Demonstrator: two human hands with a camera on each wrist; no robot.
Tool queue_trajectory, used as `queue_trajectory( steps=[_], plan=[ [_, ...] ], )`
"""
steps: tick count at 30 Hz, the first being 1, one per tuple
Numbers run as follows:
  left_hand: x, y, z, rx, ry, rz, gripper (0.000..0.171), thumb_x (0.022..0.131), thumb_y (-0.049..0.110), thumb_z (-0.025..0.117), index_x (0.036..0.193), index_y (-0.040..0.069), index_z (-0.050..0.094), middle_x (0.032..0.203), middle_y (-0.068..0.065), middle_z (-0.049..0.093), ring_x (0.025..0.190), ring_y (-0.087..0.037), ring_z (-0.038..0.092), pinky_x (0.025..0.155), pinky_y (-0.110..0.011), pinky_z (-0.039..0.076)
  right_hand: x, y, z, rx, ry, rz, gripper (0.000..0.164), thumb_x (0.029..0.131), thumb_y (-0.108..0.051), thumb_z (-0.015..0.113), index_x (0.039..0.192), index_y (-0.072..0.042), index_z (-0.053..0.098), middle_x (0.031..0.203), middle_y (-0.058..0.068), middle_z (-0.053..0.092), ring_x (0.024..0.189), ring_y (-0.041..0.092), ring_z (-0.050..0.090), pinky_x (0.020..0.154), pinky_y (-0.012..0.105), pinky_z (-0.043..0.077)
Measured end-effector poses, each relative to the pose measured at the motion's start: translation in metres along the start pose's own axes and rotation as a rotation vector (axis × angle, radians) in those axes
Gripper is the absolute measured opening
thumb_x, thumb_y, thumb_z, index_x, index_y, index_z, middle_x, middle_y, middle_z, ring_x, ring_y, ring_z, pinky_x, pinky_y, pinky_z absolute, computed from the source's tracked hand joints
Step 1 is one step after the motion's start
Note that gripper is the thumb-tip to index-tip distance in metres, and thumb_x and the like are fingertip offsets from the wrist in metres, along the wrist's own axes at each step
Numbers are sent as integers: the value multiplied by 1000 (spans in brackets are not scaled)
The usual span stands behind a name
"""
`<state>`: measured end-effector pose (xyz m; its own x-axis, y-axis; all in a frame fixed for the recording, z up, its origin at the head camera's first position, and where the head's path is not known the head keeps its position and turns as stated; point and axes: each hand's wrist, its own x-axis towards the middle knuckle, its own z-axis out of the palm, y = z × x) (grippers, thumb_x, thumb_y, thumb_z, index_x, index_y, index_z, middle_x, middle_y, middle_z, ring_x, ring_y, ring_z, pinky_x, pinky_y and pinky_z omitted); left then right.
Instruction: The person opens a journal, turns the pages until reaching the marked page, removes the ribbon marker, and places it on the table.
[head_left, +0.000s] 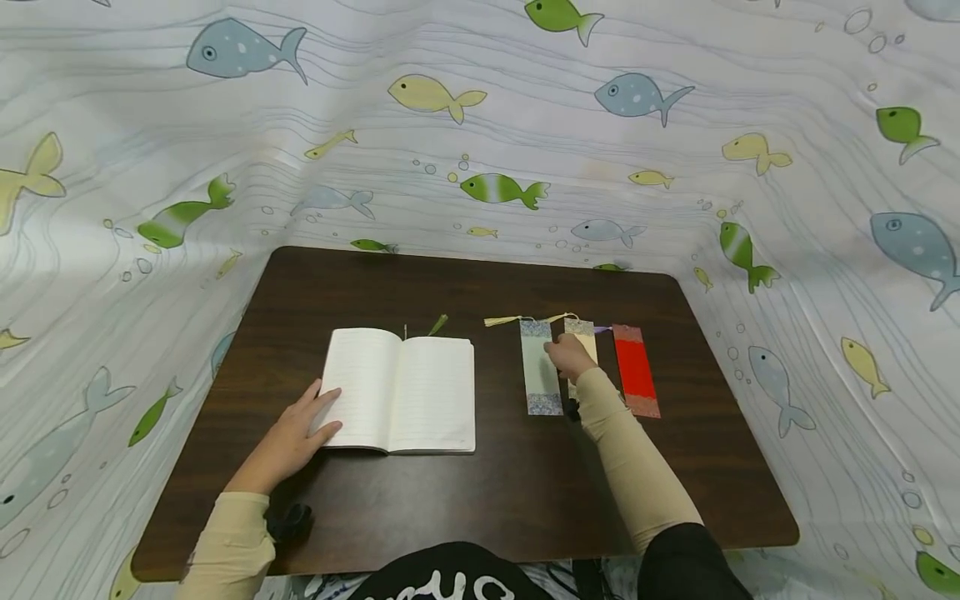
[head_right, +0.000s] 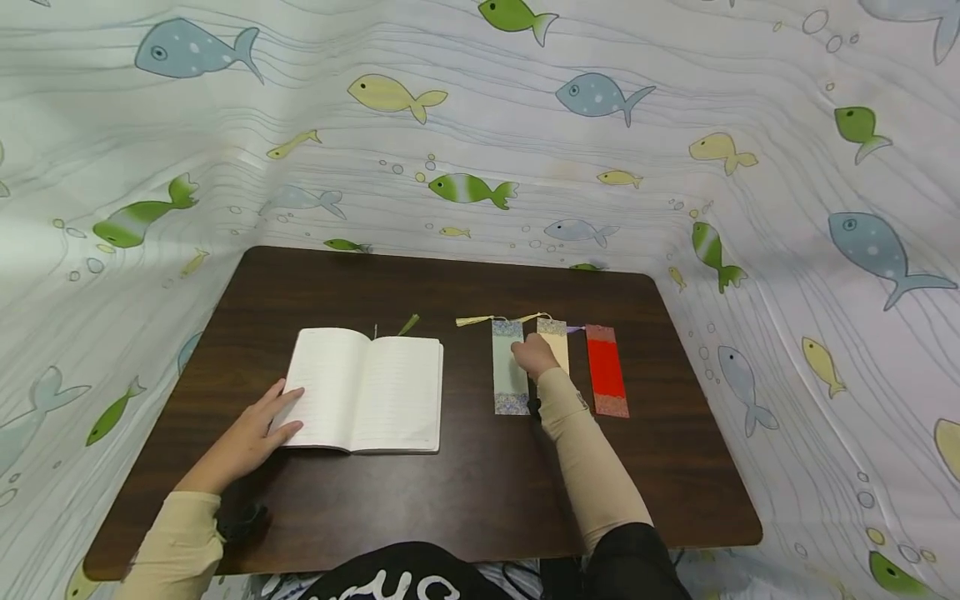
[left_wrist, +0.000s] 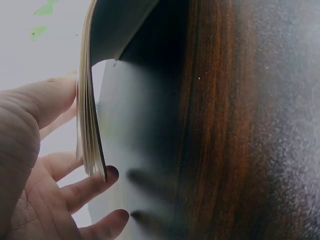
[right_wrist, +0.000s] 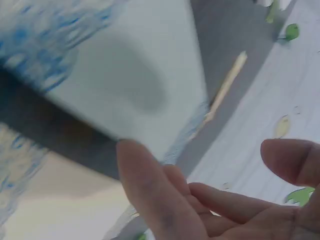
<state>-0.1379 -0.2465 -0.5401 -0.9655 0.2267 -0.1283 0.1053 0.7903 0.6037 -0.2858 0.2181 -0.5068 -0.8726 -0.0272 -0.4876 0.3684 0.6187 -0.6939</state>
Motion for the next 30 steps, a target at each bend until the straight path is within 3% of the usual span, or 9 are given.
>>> queue_trajectory(
  steps=[2, 6, 9, 13, 16, 21, 30],
  plan=[
    [0, 0, 2, -11, -6, 5, 66, 97, 44, 54, 150, 9, 34, 158, -27, 12, 135, -58, 21, 99, -74, 25, -6, -2, 7, -11, -7, -42, 63, 104, -29, 38, 153, 1, 13, 155, 23, 24, 133, 39, 39, 94, 51, 46],
    [-1, 0, 3, -7, -11, 14, 66, 97, 44, 54, 150, 8, 34, 158, -27, 13, 135, -58, 21, 99, -75, 24, -19, -8, 35, -49, -58, -204, 64, 103, -29, 46, 154, -3, 17, 156, 17, 27, 141, 36, 30, 106, 52, 37],
    [-1, 1, 1, -4, -12, 19, 66, 98, 44, 52, 150, 8, 34, 157, -28, 12, 134, -60, 21, 98, -77, 23, -29, -15, 68, -160, -103, -369, 66, 100, -29, 53, 153, -6, 22, 157, 13, 26, 145, 32, 24, 114, 51, 27],
    [-2, -1, -2, 0, -4, 24, 66, 99, 44, 51, 150, 8, 33, 157, -28, 12, 133, -61, 20, 97, -77, 23, -41, -21, 111, -377, -108, -488, 82, 92, -42, 64, 154, -10, 22, 160, 13, 18, 148, 34, 13, 113, 63, 13],
    [-2, -1, -3, 2, 1, 22, 67, 98, 45, 51, 150, 8, 33, 158, -28, 12, 134, -60, 20, 97, -76, 24, -47, -22, 133, -528, -98, -491, 95, 83, -53, 70, 155, -15, 21, 162, 10, 12, 148, 37, 6, 107, 73, 8],
    [-2, -1, -3, 10, 11, 30, 66, 98, 45, 52, 150, 8, 33, 158, -27, 13, 134, -59, 21, 97, -76, 25, -49, -17, 153, -714, -83, -472, 103, 74, -57, 75, 155, -19, 24, 163, 2, 10, 149, 35, 3, 107, 74, 8],
    [-2, -2, -3, 14, 14, 31, 67, 97, 44, 53, 150, 8, 34, 158, -27, 13, 135, -58, 21, 98, -75, 26, -56, -20, 159, -800, 27, -508, 99, 69, -56, 76, 150, -17, 36, 160, 3, 23, 145, 39, 19, 105, 76, 5]
  ],
)
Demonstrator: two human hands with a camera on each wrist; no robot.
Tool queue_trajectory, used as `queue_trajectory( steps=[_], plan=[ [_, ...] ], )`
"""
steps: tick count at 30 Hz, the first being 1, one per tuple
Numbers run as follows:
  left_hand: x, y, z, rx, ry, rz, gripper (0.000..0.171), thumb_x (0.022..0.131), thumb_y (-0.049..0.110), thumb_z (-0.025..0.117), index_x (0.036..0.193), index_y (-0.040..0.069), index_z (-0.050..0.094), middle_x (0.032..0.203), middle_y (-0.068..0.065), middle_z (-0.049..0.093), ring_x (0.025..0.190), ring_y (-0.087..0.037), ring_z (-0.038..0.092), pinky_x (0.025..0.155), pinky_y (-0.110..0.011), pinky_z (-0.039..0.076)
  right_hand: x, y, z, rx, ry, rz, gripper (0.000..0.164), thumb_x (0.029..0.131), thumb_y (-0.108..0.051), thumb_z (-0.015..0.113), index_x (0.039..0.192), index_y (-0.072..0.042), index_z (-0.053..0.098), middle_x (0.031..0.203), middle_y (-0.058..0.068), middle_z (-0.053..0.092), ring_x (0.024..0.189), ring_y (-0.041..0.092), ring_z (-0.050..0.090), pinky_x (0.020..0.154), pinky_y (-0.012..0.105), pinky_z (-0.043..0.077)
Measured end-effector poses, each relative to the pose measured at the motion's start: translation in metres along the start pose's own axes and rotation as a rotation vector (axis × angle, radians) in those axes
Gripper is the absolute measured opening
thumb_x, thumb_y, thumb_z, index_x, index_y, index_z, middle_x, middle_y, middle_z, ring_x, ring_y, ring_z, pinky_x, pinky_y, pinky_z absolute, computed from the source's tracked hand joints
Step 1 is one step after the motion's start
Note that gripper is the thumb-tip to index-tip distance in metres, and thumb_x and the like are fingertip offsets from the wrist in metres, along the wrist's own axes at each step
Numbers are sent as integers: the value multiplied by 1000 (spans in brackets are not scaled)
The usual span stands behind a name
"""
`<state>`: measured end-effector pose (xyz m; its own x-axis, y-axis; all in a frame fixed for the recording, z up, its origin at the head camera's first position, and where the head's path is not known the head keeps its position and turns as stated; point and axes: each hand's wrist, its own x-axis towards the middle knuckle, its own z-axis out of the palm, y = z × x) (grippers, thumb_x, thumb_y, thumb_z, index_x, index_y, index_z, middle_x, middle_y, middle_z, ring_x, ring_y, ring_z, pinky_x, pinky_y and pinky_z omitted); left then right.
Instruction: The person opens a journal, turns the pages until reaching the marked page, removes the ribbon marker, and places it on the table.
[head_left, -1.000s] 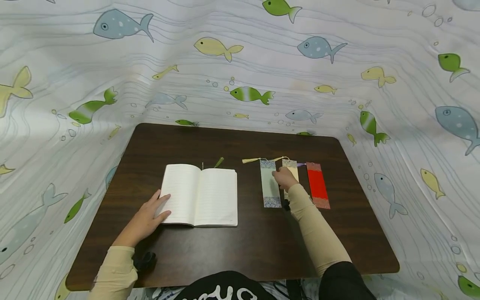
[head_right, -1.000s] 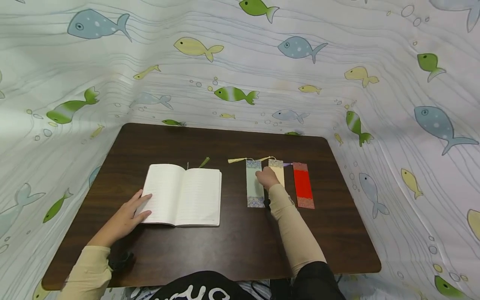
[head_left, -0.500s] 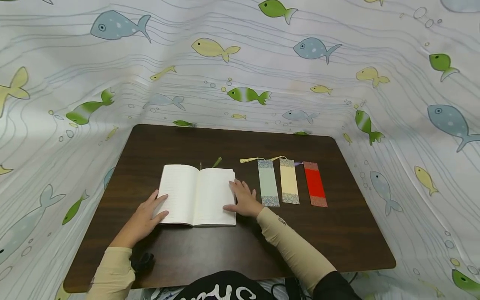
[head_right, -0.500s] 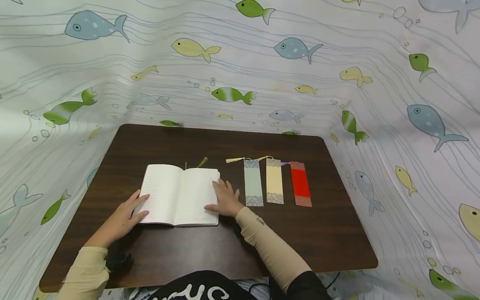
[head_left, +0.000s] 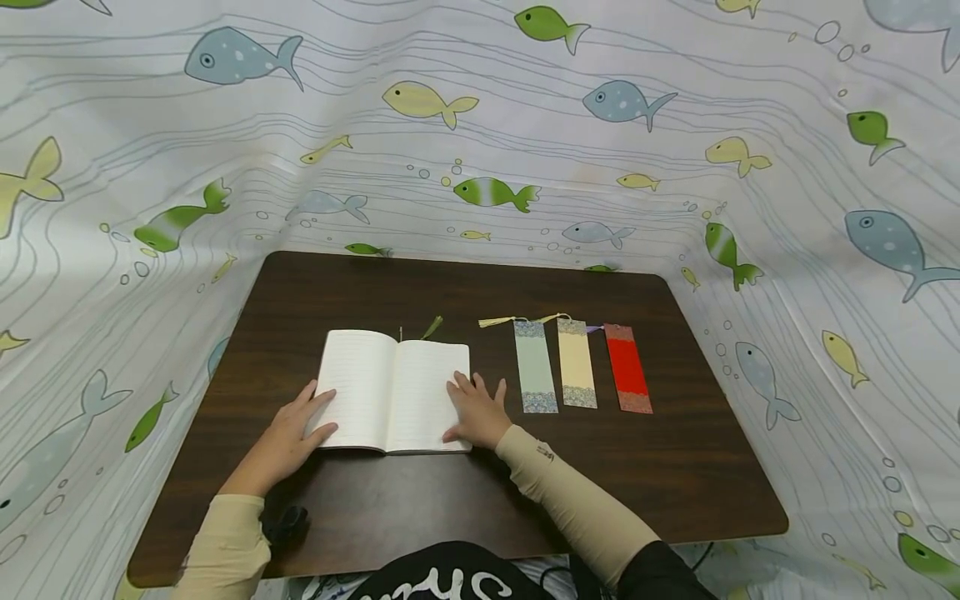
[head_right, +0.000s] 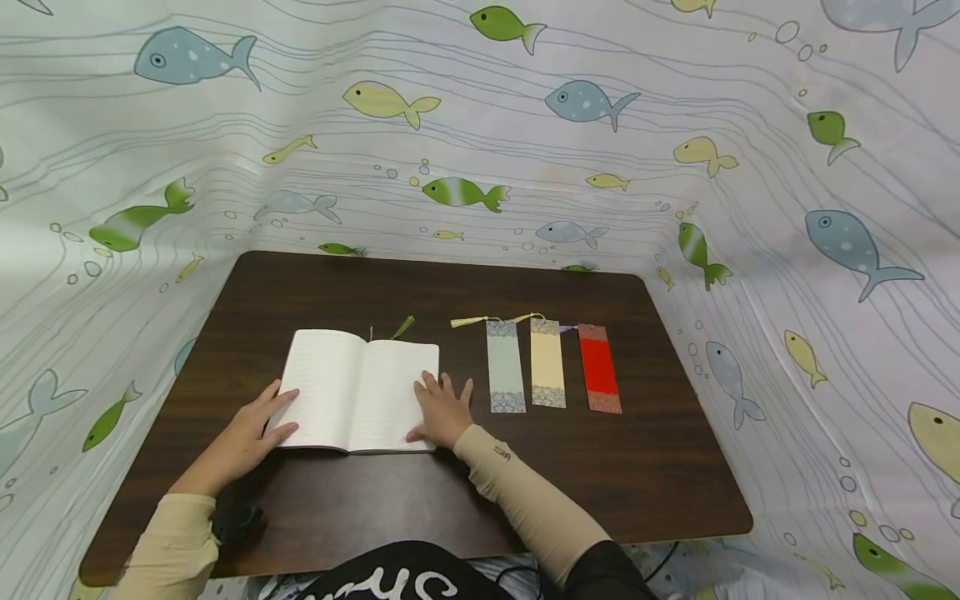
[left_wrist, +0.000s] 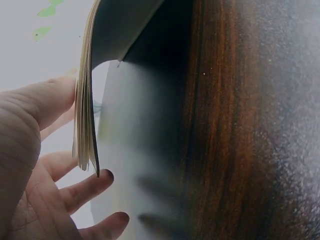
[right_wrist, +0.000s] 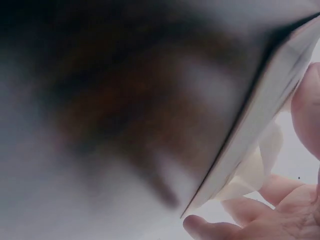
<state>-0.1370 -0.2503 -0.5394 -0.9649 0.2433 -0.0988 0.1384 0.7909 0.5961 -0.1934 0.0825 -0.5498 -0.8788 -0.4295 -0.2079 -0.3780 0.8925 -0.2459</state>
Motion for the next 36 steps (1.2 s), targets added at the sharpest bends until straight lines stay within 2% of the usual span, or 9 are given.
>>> queue_trajectory(
  steps=[7, 14, 21, 24, 26, 29, 32, 34, 36],
  plan=[
    [0, 0, 1, 3, 1, -5, 67, 97, 45, 53, 150, 8, 34, 158, -27, 12, 135, -57, 20, 99, -75, 25, 0, -4, 2, -83, 152, 0, 94, 69, -60, 75, 145, -15, 45, 156, 12, 31, 142, 39, 28, 102, 78, 12],
    [0, 0, 3, 14, 4, -11, 69, 97, 49, 51, 150, 9, 33, 158, -27, 12, 135, -58, 20, 98, -75, 25, 8, -6, 11, -172, 240, 45, 123, 69, -73, 68, 154, -4, 11, 160, 15, 17, 145, 38, 20, 102, 77, 14],
    [0, -1, 4, 6, 3, -3, 68, 97, 49, 50, 150, 9, 33, 158, -27, 12, 135, -59, 20, 98, -75, 25, 14, -18, 12, -157, 341, 39, 123, 76, -71, 63, 152, 6, 5, 159, 21, 14, 147, 38, 15, 103, 77, 14],
    [0, -1, 4, 1, 3, -5, 68, 97, 48, 51, 150, 9, 33, 158, -27, 12, 135, -58, 20, 98, -75, 25, 16, -24, 9, -24, 365, -7, 114, 84, -63, 61, 151, 6, 1, 159, 21, 18, 147, 33, 18, 106, 74, 14],
    [0, -1, 4, 0, 2, -7, 68, 98, 49, 50, 150, 9, 33, 158, -27, 12, 135, -58, 20, 98, -75, 25, 17, -30, 7, 152, 355, -56, 108, 89, -55, 60, 152, 3, -5, 160, 16, 19, 146, 28, 22, 110, 68, 14],
    [0, -1, 4, 0, 2, -12, 68, 98, 50, 49, 150, 10, 33, 158, -26, 12, 135, -57, 20, 98, -75, 25, 15, -37, 4, 484, 308, -173, 101, 95, -44, 57, 151, -4, -17, 160, 5, 24, 144, 20, 29, 115, 52, 22],
    [0, 0, 4, -2, 0, -19, 67, 98, 51, 46, 150, 10, 34, 158, -26, 12, 136, -57, 20, 98, -76, 24, 13, -44, 1, 727, 203, -318, 95, 99, -45, 50, 151, -14, -23, 160, -2, 24, 143, 16, 30, 112, 40, 34],
    [-1, 0, 3, -15, -1, -24, 65, 100, 50, 43, 150, 10, 34, 158, -26, 11, 136, -57, 18, 98, -76, 23, 12, -48, 0, 745, 128, -418, 91, 98, -53, 43, 152, -15, -20, 161, -1, 20, 145, 16, 26, 112, 37, 34],
    [-1, 0, 3, -38, 6, -20, 60, 102, 46, 39, 150, 9, 35, 158, -27, 11, 136, -58, 17, 98, -77, 21, 11, -51, -1, 690, 57, -494, 87, 96, -57, 39, 155, -18, -11, 162, -1, 15, 147, 15, 19, 115, 36, 28]
  ],
)
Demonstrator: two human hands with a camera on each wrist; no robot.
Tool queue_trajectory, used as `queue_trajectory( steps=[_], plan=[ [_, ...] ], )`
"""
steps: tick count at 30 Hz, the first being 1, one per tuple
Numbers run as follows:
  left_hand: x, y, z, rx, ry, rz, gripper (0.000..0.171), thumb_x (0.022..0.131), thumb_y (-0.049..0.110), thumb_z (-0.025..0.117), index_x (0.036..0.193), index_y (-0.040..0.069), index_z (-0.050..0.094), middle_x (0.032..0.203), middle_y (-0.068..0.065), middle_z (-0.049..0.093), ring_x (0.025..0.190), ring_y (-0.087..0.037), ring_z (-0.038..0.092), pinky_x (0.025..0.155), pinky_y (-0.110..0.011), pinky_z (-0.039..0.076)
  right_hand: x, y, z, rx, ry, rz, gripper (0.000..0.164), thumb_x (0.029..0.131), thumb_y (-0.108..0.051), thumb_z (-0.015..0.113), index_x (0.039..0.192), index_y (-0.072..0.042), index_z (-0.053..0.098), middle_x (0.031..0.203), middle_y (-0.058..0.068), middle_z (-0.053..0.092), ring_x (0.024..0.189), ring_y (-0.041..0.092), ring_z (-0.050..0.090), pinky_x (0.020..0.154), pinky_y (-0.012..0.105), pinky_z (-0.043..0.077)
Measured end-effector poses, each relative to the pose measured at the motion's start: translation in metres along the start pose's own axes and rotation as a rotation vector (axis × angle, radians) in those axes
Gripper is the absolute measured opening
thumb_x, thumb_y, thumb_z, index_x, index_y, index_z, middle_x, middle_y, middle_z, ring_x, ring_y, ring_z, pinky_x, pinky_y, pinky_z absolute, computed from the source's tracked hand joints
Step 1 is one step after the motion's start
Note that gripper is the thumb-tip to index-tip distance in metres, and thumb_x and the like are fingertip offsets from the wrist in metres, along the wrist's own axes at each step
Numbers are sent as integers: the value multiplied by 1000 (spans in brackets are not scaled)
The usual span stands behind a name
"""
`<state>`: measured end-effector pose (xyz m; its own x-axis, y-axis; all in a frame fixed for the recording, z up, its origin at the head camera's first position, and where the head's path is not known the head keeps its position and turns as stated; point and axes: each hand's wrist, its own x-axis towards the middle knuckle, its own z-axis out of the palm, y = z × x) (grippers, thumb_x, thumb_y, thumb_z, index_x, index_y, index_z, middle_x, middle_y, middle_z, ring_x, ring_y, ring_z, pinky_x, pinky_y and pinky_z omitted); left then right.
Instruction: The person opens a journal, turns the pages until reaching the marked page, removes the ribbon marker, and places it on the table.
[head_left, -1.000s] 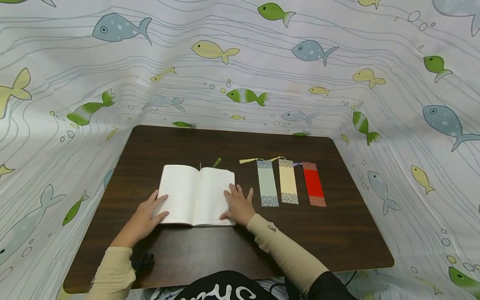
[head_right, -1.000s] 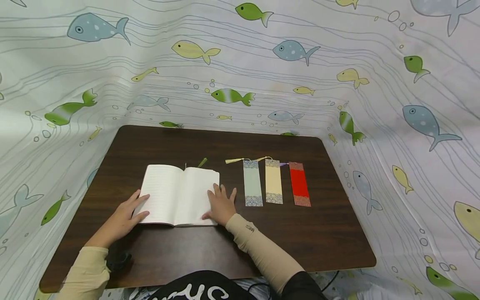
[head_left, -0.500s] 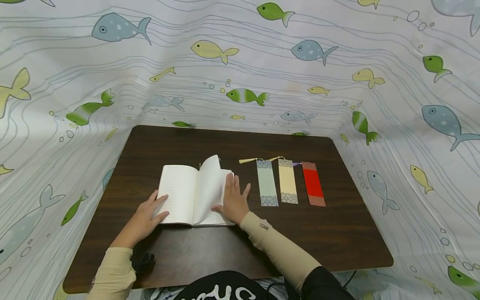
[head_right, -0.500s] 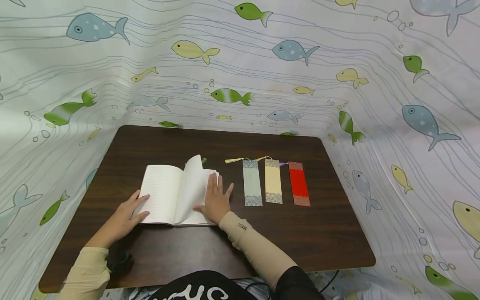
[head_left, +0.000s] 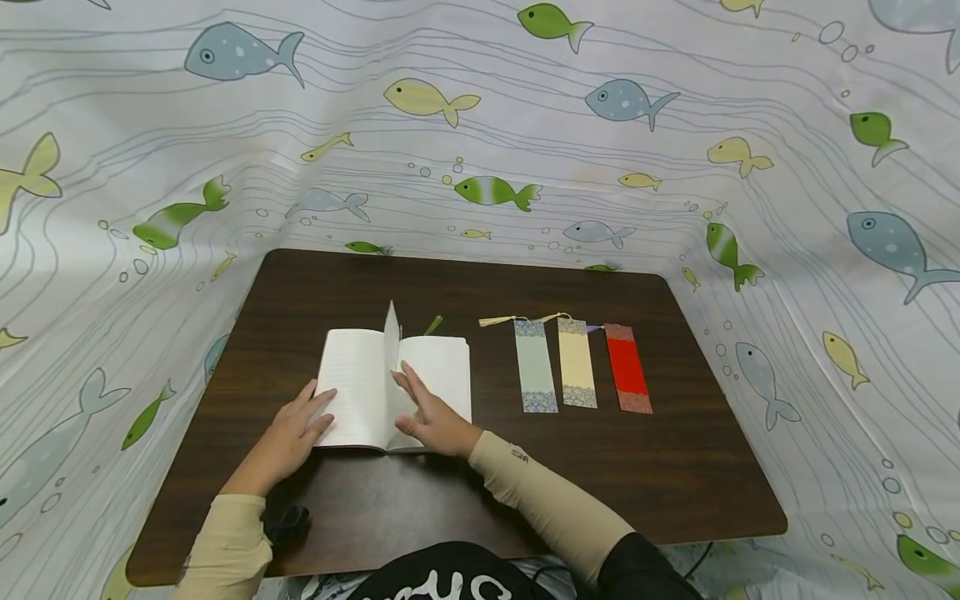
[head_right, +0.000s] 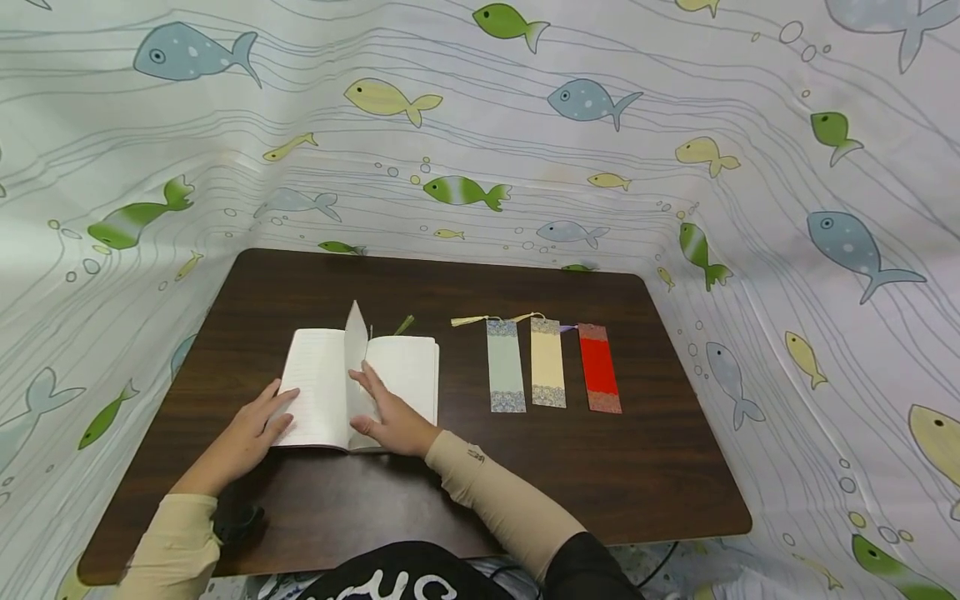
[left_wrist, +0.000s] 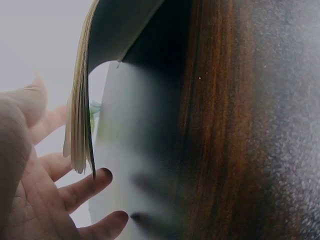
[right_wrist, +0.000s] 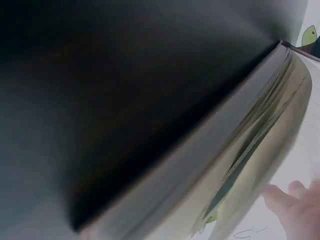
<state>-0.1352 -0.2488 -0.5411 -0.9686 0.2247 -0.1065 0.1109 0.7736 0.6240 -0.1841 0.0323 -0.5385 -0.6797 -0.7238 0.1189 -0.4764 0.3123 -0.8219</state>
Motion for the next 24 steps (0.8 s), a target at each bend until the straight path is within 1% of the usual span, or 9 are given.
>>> queue_trajectory(
  steps=[3, 6, 7, 9, 12, 15, 18, 21, 24],
  plan=[
    [-1, 2, -1, -41, 48, 29, 54, 106, 38, 32, 147, 4, 38, 157, -28, 14, 136, -58, 19, 99, -76, 19, 3, 0, 5, -192, -131, -26, 79, 97, -52, 43, 157, -16, 5, 163, -2, 7, 148, 13, 10, 118, 43, 22],
    [-2, 3, -3, -90, 119, 75, 54, 107, 34, 27, 146, -2, 35, 155, -29, 20, 136, -56, 22, 102, -74, 20, 5, -1, 10, -354, -230, 1, 68, 99, -41, 50, 155, -18, 20, 163, -6, 7, 149, 11, 7, 117, 52, 19],
    [-2, 2, -3, -111, 137, 87, 56, 107, 35, 25, 148, -3, 32, 155, -29, 21, 136, -56, 22, 102, -73, 20, 5, -1, 11, -398, -258, 15, 67, 98, -42, 50, 155, -20, 23, 163, -8, 7, 149, 11, 7, 116, 55, 18],
    [-3, 2, -5, -158, 154, 98, 60, 106, 39, 23, 152, 1, 22, 156, -28, 20, 137, -55, 21, 103, -72, 19, 5, -2, 12, -452, -297, 37, 64, 98, -48, 48, 154, -23, 27, 163, -10, 8, 149, 10, 6, 116, 55, 17],
    [-3, 1, -6, -217, 150, 91, 60, 106, 40, 24, 156, 11, 8, 158, -26, 15, 139, -54, 18, 104, -72, 18, 5, -4, 11, -469, -320, 41, 64, 98, -50, 47, 154, -26, 26, 162, -12, 8, 149, 10, 8, 116, 57, 16],
    [-1, 1, -5, -170, 133, 70, 64, 105, 38, 36, 157, 14, 8, 159, -24, 14, 140, -52, 18, 104, -71, 20, 5, -3, 11, -482, -327, 24, 65, 98, -53, 44, 154, -25, 25, 162, -11, 8, 149, 11, 9, 116, 57, 18],
    [2, -1, -4, -65, 93, 47, 65, 101, 39, 47, 154, 9, 23, 158, -26, 15, 139, -52, 21, 103, -71, 22, 5, -1, 11, -501, -330, 12, 65, 98, -53, 43, 154, -26, 25, 162, -10, 9, 149, 16, 10, 116, 55, 19],
    [2, -2, -2, 4, 57, 34, 61, 100, 40, 51, 149, 7, 36, 157, -27, 15, 137, -55, 23, 101, -73, 24, 3, 2, 9, -521, -328, 36, 64, 98, -52, 45, 154, -26, 26, 162, -7, 11, 149, 19, 12, 117, 52, 20],
    [1, -4, -1, 28, 52, 36, 58, 100, 38, 52, 147, 8, 39, 156, -27, 17, 135, -56, 25, 100, -74, 25, -1, 6, 3, -579, -321, 89, 64, 99, -48, 48, 154, -23, 28, 162, -2, 15, 149, 20, 12, 118, 49, 19]
  ],
)
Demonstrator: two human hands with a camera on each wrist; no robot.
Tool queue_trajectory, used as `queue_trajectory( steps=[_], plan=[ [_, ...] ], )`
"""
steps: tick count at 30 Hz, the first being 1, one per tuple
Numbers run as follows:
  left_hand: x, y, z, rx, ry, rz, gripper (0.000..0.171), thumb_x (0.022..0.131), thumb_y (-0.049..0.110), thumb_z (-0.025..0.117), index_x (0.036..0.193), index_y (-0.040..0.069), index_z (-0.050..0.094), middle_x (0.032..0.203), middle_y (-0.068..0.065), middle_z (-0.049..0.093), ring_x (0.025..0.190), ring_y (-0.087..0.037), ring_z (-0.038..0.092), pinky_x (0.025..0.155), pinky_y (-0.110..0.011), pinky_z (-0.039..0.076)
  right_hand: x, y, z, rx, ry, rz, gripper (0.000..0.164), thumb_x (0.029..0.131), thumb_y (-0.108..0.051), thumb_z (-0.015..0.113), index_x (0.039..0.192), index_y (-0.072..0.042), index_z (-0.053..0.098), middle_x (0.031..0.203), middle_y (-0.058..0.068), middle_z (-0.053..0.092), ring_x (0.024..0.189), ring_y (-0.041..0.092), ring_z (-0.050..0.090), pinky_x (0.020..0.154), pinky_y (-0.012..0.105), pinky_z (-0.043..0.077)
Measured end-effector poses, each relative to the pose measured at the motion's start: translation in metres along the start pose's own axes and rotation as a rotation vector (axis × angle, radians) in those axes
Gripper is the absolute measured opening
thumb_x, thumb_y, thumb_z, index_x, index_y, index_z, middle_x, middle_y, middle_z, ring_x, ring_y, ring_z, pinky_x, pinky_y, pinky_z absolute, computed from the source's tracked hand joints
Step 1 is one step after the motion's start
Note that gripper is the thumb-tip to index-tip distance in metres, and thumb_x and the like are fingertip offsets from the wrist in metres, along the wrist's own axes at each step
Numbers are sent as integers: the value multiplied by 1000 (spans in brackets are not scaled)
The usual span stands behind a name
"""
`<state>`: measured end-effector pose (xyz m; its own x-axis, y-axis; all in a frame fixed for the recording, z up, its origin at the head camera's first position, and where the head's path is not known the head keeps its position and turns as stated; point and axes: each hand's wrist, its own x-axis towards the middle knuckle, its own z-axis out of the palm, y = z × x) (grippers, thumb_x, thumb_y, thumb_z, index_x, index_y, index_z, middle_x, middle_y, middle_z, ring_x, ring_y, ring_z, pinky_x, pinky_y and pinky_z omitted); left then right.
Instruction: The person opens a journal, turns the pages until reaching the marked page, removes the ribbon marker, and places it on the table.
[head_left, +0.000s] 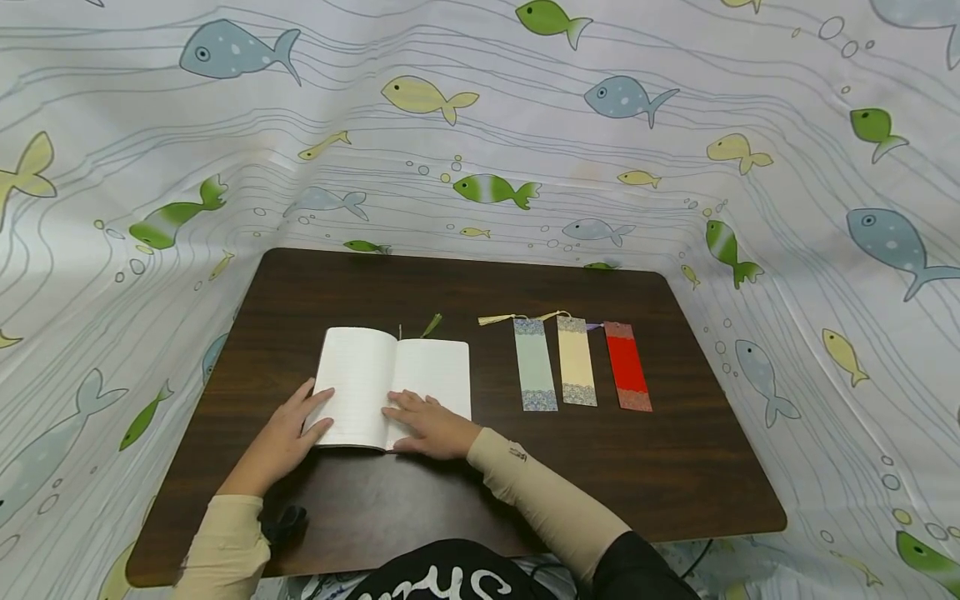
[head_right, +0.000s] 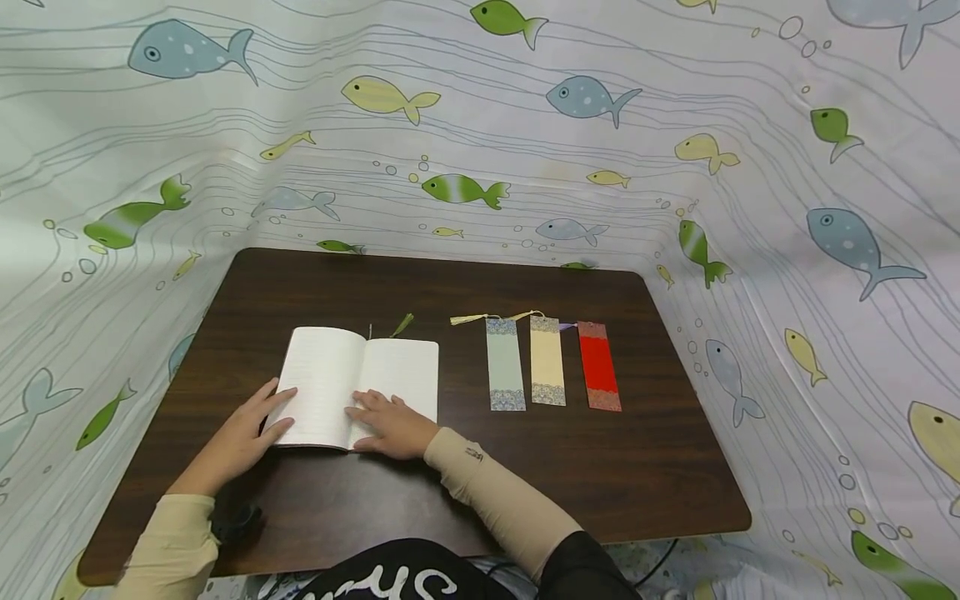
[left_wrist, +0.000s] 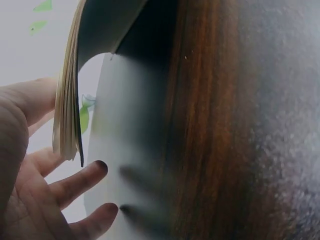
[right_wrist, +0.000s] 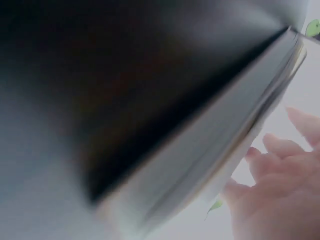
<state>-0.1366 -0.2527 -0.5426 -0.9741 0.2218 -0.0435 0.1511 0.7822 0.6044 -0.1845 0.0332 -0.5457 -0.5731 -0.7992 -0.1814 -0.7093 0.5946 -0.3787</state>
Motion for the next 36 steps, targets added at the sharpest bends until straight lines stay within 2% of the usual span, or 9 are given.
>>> queue_trajectory(
  steps=[6, 8, 12, 16, 21, 25, 28, 32, 36],
  plan=[
    [-1, -1, -1, 18, 4, 10, 58, 99, 42, 51, 148, 12, 39, 156, -27, 19, 133, -58, 26, 98, -74, 26, -16, 27, -1, -163, 2, 148, 75, 94, -52, 53, 154, -17, 24, 163, 4, 13, 149, 22, 11, 116, 51, 24],
    [-1, -1, -1, 23, 3, 14, 60, 99, 43, 52, 148, 11, 39, 157, -26, 17, 133, -57, 25, 97, -75, 26, -22, 36, -2, -184, -4, 206, 83, 91, -57, 55, 155, -16, 21, 163, 4, 10, 149, 22, 10, 115, 52, 25],
    [-1, -1, -1, 45, 16, 41, 62, 97, 41, 57, 147, 7, 40, 158, -22, 19, 135, -54, 25, 99, -73, 27, -36, 48, -8, -144, -11, 293, 102, 81, -60, 66, 155, -11, 17, 163, 5, 7, 149, 22, 9, 114, 54, 25],
    [-1, -1, 0, 58, 26, 59, 66, 94, 38, 62, 147, 6, 40, 157, -19, 25, 134, -51, 29, 102, -69, 27, -44, 54, -11, -91, -7, 309, 113, 74, -58, 73, 155, -8, 13, 163, 5, 5, 150, 21, 6, 115, 55, 21],
    [-1, 0, 1, 65, 7, 62, 72, 91, 43, 63, 148, 6, 38, 157, -19, 25, 133, -52, 31, 101, -70, 28, -47, 56, -13, -92, 4, 301, 115, 71, -57, 75, 155, -7, 14, 163, 6, 7, 150, 22, 8, 115, 57, 18],
    [0, -1, 4, 70, 2, 60, 72, 91, 42, 64, 148, 9, 38, 158, -19, 24, 134, -52, 30, 100, -71, 28, -45, 55, -12, -156, 58, 296, 107, 73, -57, 74, 153, -7, 24, 162, 8, 15, 149, 26, 14, 114, 61, 18],
    [0, -2, 5, 76, 0, 58, 69, 90, 42, 65, 147, 10, 41, 157, -20, 24, 134, -53, 30, 99, -72, 29, -43, 55, -9, -225, 140, 299, 103, 73, -60, 72, 151, -6, 32, 160, 10, 21, 147, 29, 19, 111, 64, 21],
    [1, -1, 5, 78, 3, 62, 69, 89, 41, 66, 145, 9, 43, 156, -22, 26, 133, -53, 31, 98, -73, 29, -37, 51, -5, -242, 237, 361, 110, 76, -62, 69, 153, -1, 19, 160, 15, 18, 147, 32, 19, 111, 65, 21],
    [1, -1, 4, 73, 1, 62, 70, 89, 41, 66, 145, 6, 43, 156, -23, 26, 133, -53, 30, 100, -71, 28, -30, 45, -7, -182, 307, 395, 117, 80, -60, 67, 152, 5, 2, 160, 19, 13, 147, 30, 19, 112, 65, 18]
  ],
)
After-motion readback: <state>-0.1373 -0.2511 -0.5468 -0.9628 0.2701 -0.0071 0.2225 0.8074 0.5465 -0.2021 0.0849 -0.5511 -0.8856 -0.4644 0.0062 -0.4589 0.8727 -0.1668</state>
